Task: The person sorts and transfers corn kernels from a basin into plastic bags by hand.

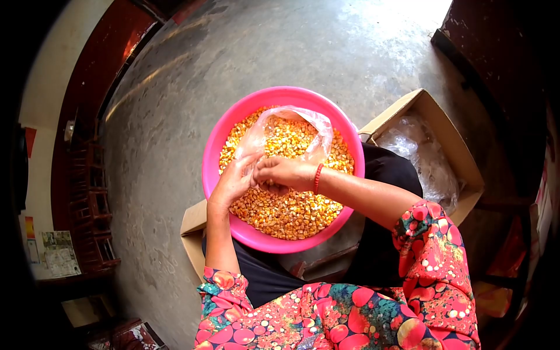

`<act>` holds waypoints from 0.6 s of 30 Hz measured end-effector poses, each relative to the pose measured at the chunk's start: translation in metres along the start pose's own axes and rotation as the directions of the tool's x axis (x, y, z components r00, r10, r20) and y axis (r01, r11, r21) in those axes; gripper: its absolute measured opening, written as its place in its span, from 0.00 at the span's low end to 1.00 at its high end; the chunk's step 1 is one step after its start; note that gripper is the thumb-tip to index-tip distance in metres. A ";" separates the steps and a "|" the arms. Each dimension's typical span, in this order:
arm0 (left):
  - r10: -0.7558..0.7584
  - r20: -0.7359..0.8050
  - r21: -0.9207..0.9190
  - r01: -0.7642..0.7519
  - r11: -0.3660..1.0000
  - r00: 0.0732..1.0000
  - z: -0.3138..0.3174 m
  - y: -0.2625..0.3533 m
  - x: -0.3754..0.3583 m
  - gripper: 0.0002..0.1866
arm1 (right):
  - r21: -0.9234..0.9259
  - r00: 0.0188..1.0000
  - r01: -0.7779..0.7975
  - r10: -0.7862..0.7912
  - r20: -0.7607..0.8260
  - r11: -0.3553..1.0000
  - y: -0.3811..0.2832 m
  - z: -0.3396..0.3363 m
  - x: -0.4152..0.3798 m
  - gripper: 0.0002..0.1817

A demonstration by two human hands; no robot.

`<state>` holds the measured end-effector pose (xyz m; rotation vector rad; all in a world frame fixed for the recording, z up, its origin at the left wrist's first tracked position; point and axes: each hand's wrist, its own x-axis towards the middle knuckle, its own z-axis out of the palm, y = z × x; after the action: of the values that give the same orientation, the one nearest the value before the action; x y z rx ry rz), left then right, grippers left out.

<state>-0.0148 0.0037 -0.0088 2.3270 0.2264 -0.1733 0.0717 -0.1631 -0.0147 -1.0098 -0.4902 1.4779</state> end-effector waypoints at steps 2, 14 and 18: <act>0.016 -0.005 0.017 -0.015 1.000 1.000 0.000 0.001 0.000 0.20 | 0.029 0.992 0.050 -0.046 -0.114 0.998 -0.008 -0.017 0.000 0.08; 0.065 -0.018 0.076 -0.064 0.995 0.998 -0.001 0.005 0.000 0.20 | -0.685 0.716 0.285 -0.624 -0.313 0.671 -0.029 -0.062 -0.006 0.16; 0.072 -0.018 0.076 -0.071 0.995 0.997 -0.001 0.006 0.000 0.20 | -0.543 0.629 0.344 -0.617 -0.472 0.766 -0.030 -0.052 0.005 0.18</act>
<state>-0.0138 0.0007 -0.0039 2.4091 0.1489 -0.1241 0.1318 -0.1658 -0.0202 -1.4810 -0.5305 0.4667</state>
